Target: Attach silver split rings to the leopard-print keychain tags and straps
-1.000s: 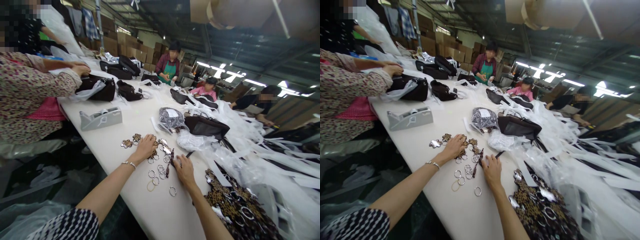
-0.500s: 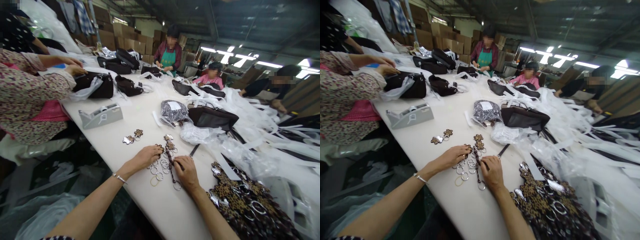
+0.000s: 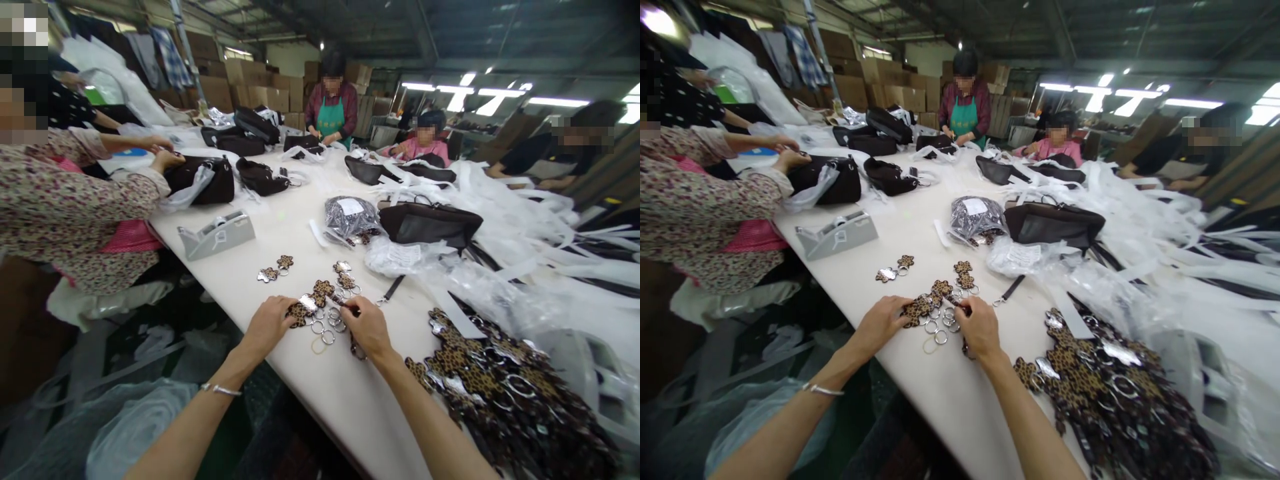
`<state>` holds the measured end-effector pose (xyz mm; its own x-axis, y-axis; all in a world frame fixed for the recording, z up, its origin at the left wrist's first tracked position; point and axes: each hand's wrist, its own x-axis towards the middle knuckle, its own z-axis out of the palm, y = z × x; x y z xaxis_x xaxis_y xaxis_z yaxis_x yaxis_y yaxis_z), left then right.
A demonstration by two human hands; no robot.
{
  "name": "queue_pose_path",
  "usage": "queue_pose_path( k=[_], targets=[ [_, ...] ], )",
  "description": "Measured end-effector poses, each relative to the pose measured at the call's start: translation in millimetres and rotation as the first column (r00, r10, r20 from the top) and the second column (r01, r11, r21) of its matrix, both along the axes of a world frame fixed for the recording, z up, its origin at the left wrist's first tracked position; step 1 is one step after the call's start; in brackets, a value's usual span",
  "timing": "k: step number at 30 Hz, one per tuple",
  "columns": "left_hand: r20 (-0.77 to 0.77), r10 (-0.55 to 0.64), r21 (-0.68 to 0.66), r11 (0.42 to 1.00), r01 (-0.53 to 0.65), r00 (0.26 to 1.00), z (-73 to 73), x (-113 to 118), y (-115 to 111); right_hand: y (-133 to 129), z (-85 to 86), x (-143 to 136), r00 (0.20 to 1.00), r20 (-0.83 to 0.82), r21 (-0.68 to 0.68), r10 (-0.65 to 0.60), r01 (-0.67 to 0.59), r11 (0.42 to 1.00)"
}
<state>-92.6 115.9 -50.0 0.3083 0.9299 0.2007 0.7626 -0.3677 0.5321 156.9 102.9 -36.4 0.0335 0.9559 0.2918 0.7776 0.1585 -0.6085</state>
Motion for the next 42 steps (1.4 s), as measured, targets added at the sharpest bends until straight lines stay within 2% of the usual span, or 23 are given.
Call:
queue_pose_path(
  k=[3, 6, 10, 12, 15, 16, 18, 19, 21, 24, 27, 32, 35, 38, 42],
  targets=[
    [0.030, 0.061, -0.026, 0.998, -0.060, 0.998, -2.7, 0, 1, -16, 13.5, 15, 0.960, -0.275, -0.100, -0.057, 0.031, 0.995],
    [0.050, 0.056, -0.051, 0.997, -0.053, 0.997, -4.0, 1, 1, -36, 26.9, 33, 0.793, -0.589, -0.257, -0.155, -0.002, 0.966],
    [0.073, 0.092, 0.102, 0.990, -0.099, 0.993, 5.9, 11, -9, -66, 30.2, 48, 0.688, -0.690, -0.349, -0.225, -0.044, 0.936],
    [0.066, 0.032, 0.156, 0.987, -0.042, 0.997, 13.2, 25, -20, -78, 22.8, 52, 0.634, -0.733, -0.348, -0.246, -0.039, 0.937],
    [-0.034, -0.206, 0.151, 0.966, 0.209, 0.978, 18.7, 58, -43, -91, 4.5, 56, 0.574, -0.766, -0.306, -0.291, 0.072, 0.949],
    [-0.112, -0.291, 0.154, 0.940, 0.306, 0.950, 18.6, 71, -50, -94, -1.9, 56, 0.572, -0.762, -0.286, -0.305, 0.125, 0.950],
    [-0.318, -0.439, 0.127, 0.859, 0.496, 0.841, 16.4, 97, -62, -98, -13.0, 56, 0.594, -0.739, -0.238, -0.318, 0.211, 0.948],
    [-0.403, -0.478, 0.101, 0.824, 0.557, 0.781, 15.0, 109, -65, -99, -17.3, 55, 0.611, -0.728, -0.210, -0.312, 0.235, 0.949],
    [-0.462, -0.493, 0.079, 0.805, 0.588, 0.737, 12.7, 126, -67, -101, -23.5, 54, 0.640, -0.712, -0.161, -0.289, 0.252, 0.954],
    [-0.479, -0.485, 0.079, 0.807, 0.586, 0.732, 10.9, 138, -62, -103, -28.4, 52, 0.697, -0.666, -0.107, -0.264, 0.261, 0.959],
    [-0.483, -0.473, 0.087, 0.812, 0.578, 0.737, 8.2, 138, -53, -102, -29.9, 50, 0.753, -0.609, -0.072, -0.249, 0.260, 0.963],
    [-0.448, -0.366, 0.101, 0.886, 0.453, 0.816, 0.9, 125, -47, -96, -27.6, 49, 0.821, -0.531, -0.051, -0.210, 0.216, 0.975],
    [-0.413, -0.320, 0.102, 0.914, 0.392, 0.853, 3.1, 115, -48, -91, -27.0, 48, 0.839, -0.507, -0.055, -0.199, 0.199, 0.978],
    [-0.391, -0.352, 0.082, 0.907, 0.413, 0.850, 10.3, 114, -47, -89, -28.2, 47, 0.833, -0.511, -0.054, -0.213, 0.216, 0.975],
    [-0.382, -0.449, 0.014, 0.871, 0.491, 0.808, 16.5, 131, -39, -90, -30.3, 46, 0.812, -0.529, -0.031, -0.246, 0.271, 0.962]
  ],
)
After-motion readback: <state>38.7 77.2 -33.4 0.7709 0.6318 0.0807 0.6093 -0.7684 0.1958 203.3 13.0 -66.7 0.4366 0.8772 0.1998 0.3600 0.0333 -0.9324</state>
